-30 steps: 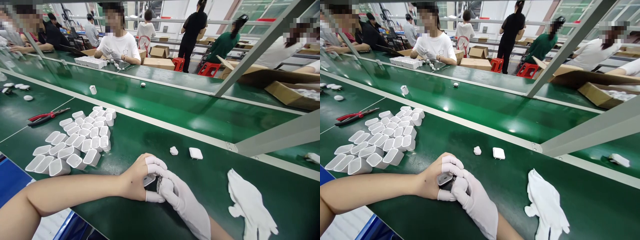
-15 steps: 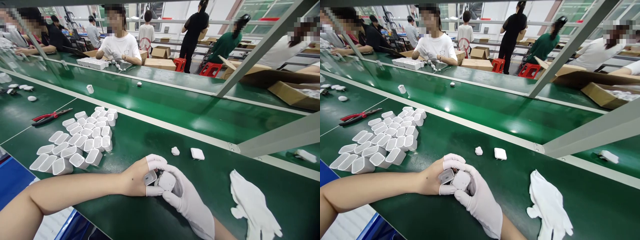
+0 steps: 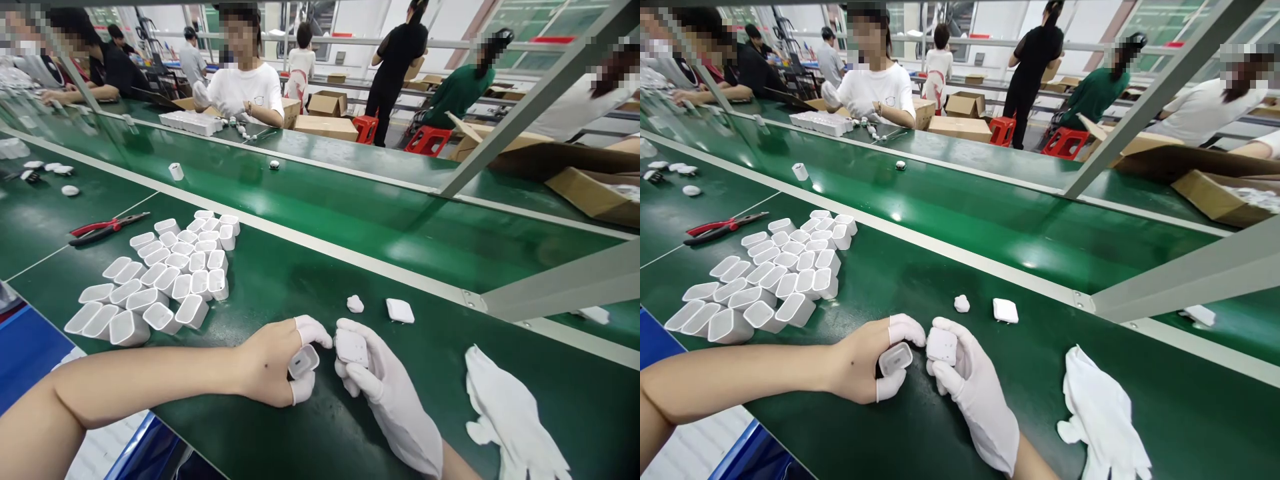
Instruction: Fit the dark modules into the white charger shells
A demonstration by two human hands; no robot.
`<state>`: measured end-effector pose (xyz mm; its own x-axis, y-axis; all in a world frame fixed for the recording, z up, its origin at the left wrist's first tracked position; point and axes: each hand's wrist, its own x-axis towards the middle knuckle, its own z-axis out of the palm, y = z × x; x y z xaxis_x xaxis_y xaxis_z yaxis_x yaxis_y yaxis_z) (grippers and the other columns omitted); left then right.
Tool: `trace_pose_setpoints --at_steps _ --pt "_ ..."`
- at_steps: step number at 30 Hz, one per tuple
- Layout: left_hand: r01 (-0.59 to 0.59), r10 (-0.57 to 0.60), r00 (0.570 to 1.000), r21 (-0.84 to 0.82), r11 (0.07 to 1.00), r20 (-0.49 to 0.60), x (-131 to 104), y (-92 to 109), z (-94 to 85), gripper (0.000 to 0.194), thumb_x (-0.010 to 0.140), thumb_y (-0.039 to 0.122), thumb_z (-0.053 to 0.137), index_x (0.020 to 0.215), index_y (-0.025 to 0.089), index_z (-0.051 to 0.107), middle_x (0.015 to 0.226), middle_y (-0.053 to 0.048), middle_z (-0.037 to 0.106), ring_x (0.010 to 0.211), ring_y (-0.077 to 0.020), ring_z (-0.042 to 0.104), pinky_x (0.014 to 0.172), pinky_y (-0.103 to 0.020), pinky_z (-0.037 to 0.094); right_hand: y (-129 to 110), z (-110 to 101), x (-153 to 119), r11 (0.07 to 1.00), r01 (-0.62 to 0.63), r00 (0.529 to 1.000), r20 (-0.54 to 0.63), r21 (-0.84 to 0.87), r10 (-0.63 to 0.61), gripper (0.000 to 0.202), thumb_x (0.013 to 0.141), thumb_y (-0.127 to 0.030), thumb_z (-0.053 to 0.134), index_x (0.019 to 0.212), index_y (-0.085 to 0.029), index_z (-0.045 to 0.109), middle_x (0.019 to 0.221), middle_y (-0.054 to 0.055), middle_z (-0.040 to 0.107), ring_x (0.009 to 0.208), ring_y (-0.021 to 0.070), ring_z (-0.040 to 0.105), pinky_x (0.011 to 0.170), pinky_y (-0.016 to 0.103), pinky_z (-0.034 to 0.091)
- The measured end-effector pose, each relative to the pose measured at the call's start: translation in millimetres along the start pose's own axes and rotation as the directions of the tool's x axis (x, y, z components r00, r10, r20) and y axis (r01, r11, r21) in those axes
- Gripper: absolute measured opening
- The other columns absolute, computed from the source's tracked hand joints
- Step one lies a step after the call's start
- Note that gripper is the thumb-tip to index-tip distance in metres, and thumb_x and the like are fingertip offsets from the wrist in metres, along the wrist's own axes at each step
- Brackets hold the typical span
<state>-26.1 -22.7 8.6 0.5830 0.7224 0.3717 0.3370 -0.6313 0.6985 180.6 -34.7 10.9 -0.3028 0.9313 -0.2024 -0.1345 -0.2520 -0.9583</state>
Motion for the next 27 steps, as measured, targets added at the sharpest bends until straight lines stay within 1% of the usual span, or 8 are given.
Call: trace_pose_setpoints --at_steps 4,8,12,16,19,22,25,27 --pt "-0.134 0.133 0.991 -0.091 0.987 -0.020 4.2 -8.4 -4.9 0.046 0.065 0.003 0.048 0.107 0.023 0.054 0.108 -0.005 0.065 0.108 -0.0228 0.059 0.098 -0.040 0.047 3.8 -5.3 -2.2 0.998 0.038 0.998 -0.052 -0.045 -0.040 0.058 0.072 -0.055 0.078 0.115 -0.019 0.060 0.088 0.005 0.061 0.076 0.0187 0.056 0.077 0.037 0.050" --pt "-0.004 -0.010 0.994 -0.122 0.993 -0.111 5.2 -8.7 -9.1 0.046 0.064 0.009 0.053 0.107 0.022 0.054 0.127 -0.008 0.057 0.127 -0.0302 0.045 0.107 -0.051 0.038 8.2 -8.1 -0.1 0.997 0.035 0.993 -0.110 -0.074 -0.043 0.059 0.075 -0.052 0.077 0.121 -0.021 0.057 0.105 0.008 0.062 0.093 0.0222 0.058 0.092 0.042 0.047" --pt "0.204 -0.199 0.975 0.039 0.978 -0.102 5.5 -4.3 -3.6 0.050 0.067 0.026 0.071 0.112 0.020 0.051 0.115 -0.011 0.057 0.106 -0.0295 0.056 0.092 -0.049 0.047 12.7 -3.8 4.8 0.991 0.080 0.989 -0.112 -0.106 -0.092 0.075 0.074 -0.046 0.079 0.135 -0.024 0.042 0.105 0.007 0.063 0.096 0.0213 0.060 0.095 0.042 0.046" --pt "0.141 -0.141 0.990 -0.017 0.990 -0.011 6.3 -4.4 1.0 0.045 0.072 0.018 0.063 0.116 0.021 0.050 0.102 -0.006 0.063 0.089 -0.0215 0.063 0.083 -0.038 0.051 17.6 -2.6 6.0 0.990 0.122 0.982 -0.136 -0.068 -0.131 0.062 0.069 -0.043 0.083 0.118 -0.026 0.048 0.104 0.008 0.066 0.097 0.0228 0.064 0.089 0.040 0.053" --pt "0.156 -0.153 0.988 -0.123 0.980 0.036 5.9 -5.2 0.2 0.060 0.070 0.012 0.059 0.128 0.021 0.043 0.109 -0.007 0.064 0.097 -0.0224 0.063 0.086 -0.036 0.052 21.6 -6.6 1.1 0.970 0.178 0.965 -0.166 -0.163 -0.205 0.050 0.073 -0.040 0.081 0.112 -0.024 0.054 0.106 0.010 0.066 0.098 0.0245 0.065 0.086 0.040 0.055" --pt "0.221 -0.210 0.974 -0.171 0.960 0.082 4.9 -5.9 -0.5 0.062 0.071 0.020 0.069 0.128 0.021 0.044 0.118 -0.009 0.062 0.107 -0.0249 0.061 0.093 -0.040 0.050 22.6 -9.3 -6.6 0.871 0.296 0.923 -0.118 -0.391 -0.367 0.045 0.080 -0.033 0.075 0.121 -0.027 0.057 0.115 0.009 0.064 0.103 0.0264 0.063 0.091 0.043 0.052" --pt "0.183 -0.170 0.982 -0.171 0.968 0.084 4.4 -6.7 0.6 0.049 0.074 0.027 0.073 0.118 0.020 0.053 0.114 -0.008 0.064 0.105 -0.0229 0.061 0.094 -0.038 0.049 20.3 -6.5 -12.4 0.684 0.450 0.851 0.043 -0.575 -0.524 0.045 0.084 -0.024 0.068 0.127 -0.033 0.054 0.116 0.005 0.061 0.105 0.0249 0.060 0.091 0.042 0.050" --pt "0.152 -0.143 0.987 -0.152 0.977 0.070 4.4 -6.9 1.7 0.046 0.075 0.027 0.073 0.116 0.020 0.055 0.110 -0.007 0.065 0.103 -0.0219 0.061 0.093 -0.036 0.049 18.6 -3.1 -14.1 0.610 0.471 0.831 0.088 -0.637 -0.549 0.052 0.085 -0.022 0.065 0.132 -0.037 0.048 0.112 0.003 0.061 0.101 0.0233 0.060 0.089 0.042 0.050"
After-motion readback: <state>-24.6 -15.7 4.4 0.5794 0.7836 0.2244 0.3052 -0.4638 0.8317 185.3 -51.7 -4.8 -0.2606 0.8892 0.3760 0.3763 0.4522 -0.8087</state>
